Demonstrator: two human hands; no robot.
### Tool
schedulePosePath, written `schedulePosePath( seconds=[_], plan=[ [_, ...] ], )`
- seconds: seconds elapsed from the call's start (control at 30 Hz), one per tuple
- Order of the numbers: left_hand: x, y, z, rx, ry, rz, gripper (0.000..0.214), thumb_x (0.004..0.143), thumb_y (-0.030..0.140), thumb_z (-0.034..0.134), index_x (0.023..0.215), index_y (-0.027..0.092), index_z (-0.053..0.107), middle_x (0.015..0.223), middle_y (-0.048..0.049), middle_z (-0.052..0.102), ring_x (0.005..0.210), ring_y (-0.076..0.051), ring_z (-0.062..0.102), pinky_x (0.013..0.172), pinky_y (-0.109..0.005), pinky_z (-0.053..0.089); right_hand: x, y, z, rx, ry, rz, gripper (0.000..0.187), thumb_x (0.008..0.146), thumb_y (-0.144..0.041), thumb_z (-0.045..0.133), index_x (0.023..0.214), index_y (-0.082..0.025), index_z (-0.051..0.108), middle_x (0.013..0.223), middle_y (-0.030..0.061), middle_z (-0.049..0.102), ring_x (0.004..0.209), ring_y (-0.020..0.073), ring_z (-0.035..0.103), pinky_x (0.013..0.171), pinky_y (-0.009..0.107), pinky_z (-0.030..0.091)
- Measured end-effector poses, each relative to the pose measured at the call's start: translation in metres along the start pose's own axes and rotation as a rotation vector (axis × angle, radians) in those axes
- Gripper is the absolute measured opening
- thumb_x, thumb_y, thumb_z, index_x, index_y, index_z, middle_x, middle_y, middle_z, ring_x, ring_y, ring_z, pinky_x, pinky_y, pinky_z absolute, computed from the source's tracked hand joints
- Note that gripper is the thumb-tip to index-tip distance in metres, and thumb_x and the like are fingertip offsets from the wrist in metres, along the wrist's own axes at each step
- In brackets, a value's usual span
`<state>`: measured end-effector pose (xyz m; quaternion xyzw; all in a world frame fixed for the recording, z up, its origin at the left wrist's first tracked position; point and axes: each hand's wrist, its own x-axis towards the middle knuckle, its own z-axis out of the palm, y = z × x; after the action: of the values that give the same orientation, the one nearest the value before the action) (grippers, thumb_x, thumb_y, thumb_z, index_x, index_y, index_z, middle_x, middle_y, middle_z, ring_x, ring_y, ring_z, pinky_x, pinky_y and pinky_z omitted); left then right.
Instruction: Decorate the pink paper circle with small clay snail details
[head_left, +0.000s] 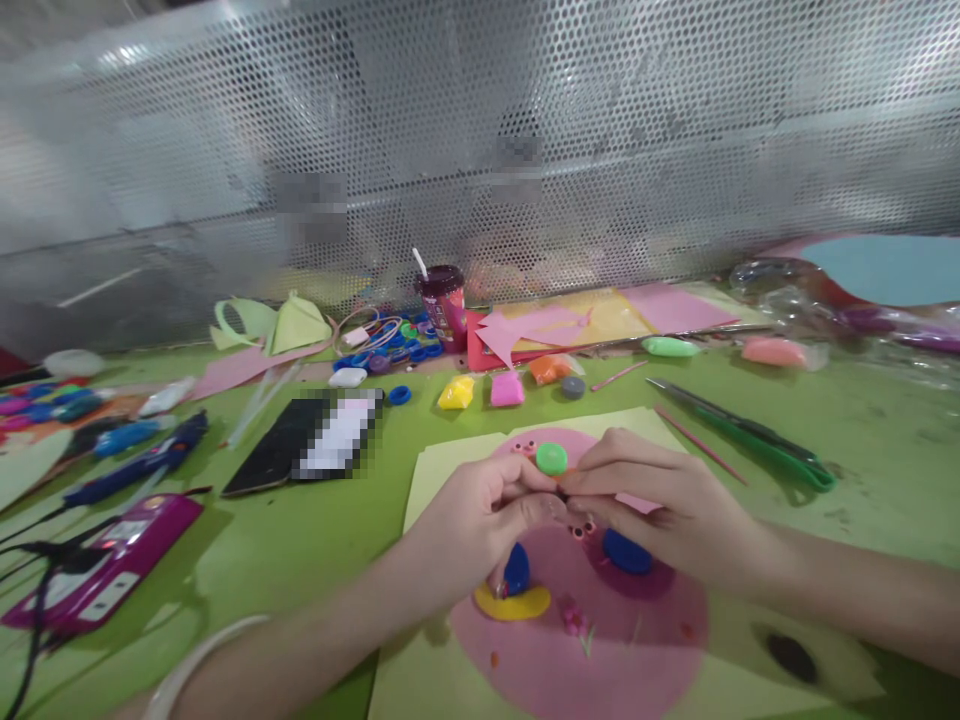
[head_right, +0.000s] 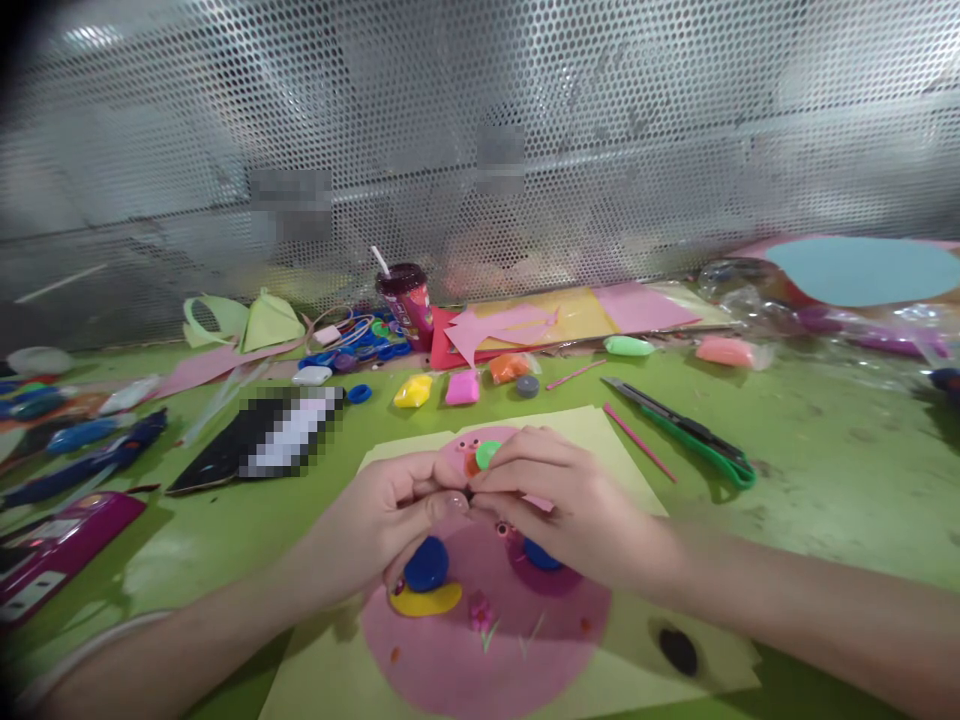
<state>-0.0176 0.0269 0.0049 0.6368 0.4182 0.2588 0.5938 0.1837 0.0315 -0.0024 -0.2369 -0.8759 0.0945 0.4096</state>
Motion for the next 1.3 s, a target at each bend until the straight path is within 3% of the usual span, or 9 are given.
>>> schedulePosePath(
  seconds=[0.07,0.17,0.3,0.43,0.63,0.77,1.07,1.3],
  plan=[
    [0.001,-0.002,-0.001,0.021,-0.002,0.030,0.016,0.085,0.031,0.055,0.088,0.016,0.057,0.077,0.0003,0.064,0.040,-0.005,0.046,0.041,-0.018,0.035,0.000,0.000,0.001,0.026,0.003,0.010,0.010,0.087,-0.010,0.056,0.092,-0.015,0.064,0.085,0.0046,0.065,0.079,0.0110,0.058,0.072,0.023,0.050],
    [0.003,-0.002,-0.001,0.044,0.008,0.076,0.017,0.085,0.030,0.056,0.089,0.015,0.060,0.083,-0.0039,0.066,0.070,-0.015,0.061,0.063,-0.023,0.046,0.000,-0.001,0.003,0.042,0.021,0.033,0.011,0.085,-0.009,0.056,0.090,-0.016,0.063,0.084,0.0045,0.064,0.080,0.0116,0.058,0.070,0.023,0.051],
    [0.004,0.002,-0.001,0.024,0.007,0.110,0.016,0.084,0.028,0.057,0.087,0.014,0.062,0.089,-0.0070,0.068,0.087,-0.020,0.063,0.076,-0.028,0.046,0.000,0.000,0.001,0.022,0.045,0.064,0.012,0.083,-0.007,0.056,0.087,-0.017,0.061,0.081,0.0046,0.062,0.078,0.0115,0.058,0.067,0.022,0.051],
    [0.005,0.003,0.000,-0.008,0.019,0.097,0.015,0.083,0.027,0.058,0.086,0.013,0.063,0.084,-0.0051,0.068,0.082,-0.017,0.063,0.072,-0.025,0.047,0.001,0.003,0.000,0.013,0.062,0.056,0.013,0.083,-0.007,0.056,0.090,-0.017,0.060,0.078,0.0036,0.059,0.071,0.0096,0.057,0.064,0.020,0.050],
    [0.007,0.001,-0.003,0.000,0.048,0.040,0.016,0.084,0.030,0.056,0.089,0.015,0.062,0.086,-0.0034,0.069,0.053,-0.008,0.054,0.043,-0.017,0.038,0.000,0.007,-0.001,0.018,0.018,0.074,0.016,0.084,-0.007,0.054,0.092,-0.019,0.059,0.079,0.0022,0.060,0.073,0.0096,0.058,0.064,0.020,0.050],
    [0.011,0.004,-0.011,0.040,0.168,0.013,0.018,0.086,0.033,0.054,0.091,0.017,0.060,0.088,-0.0036,0.071,0.036,-0.004,0.043,0.035,-0.017,0.036,-0.001,0.015,-0.005,-0.015,-0.012,0.104,0.012,0.086,-0.009,0.053,0.089,-0.020,0.057,0.079,0.0022,0.059,0.073,0.0100,0.058,0.063,0.021,0.050],
    [0.028,-0.004,-0.031,0.088,0.325,0.005,0.017,0.088,0.031,0.053,0.087,0.015,0.057,0.095,-0.0057,0.072,0.031,0.000,0.035,0.037,-0.017,0.041,-0.009,0.042,-0.001,-0.116,-0.181,0.013,0.011,0.091,-0.023,0.050,0.090,-0.020,0.060,0.084,0.0044,0.066,0.076,0.0159,0.059,0.068,0.030,0.048],
    [0.027,-0.003,-0.032,0.096,0.304,-0.047,0.017,0.088,0.031,0.054,0.089,0.015,0.058,0.096,-0.0048,0.073,0.032,0.000,0.037,0.053,-0.023,0.053,-0.006,0.041,-0.003,-0.210,-0.321,-0.004,0.017,0.094,-0.020,0.045,0.093,-0.018,0.062,0.084,0.0041,0.063,0.076,0.0157,0.053,0.068,0.032,0.040]
  ],
)
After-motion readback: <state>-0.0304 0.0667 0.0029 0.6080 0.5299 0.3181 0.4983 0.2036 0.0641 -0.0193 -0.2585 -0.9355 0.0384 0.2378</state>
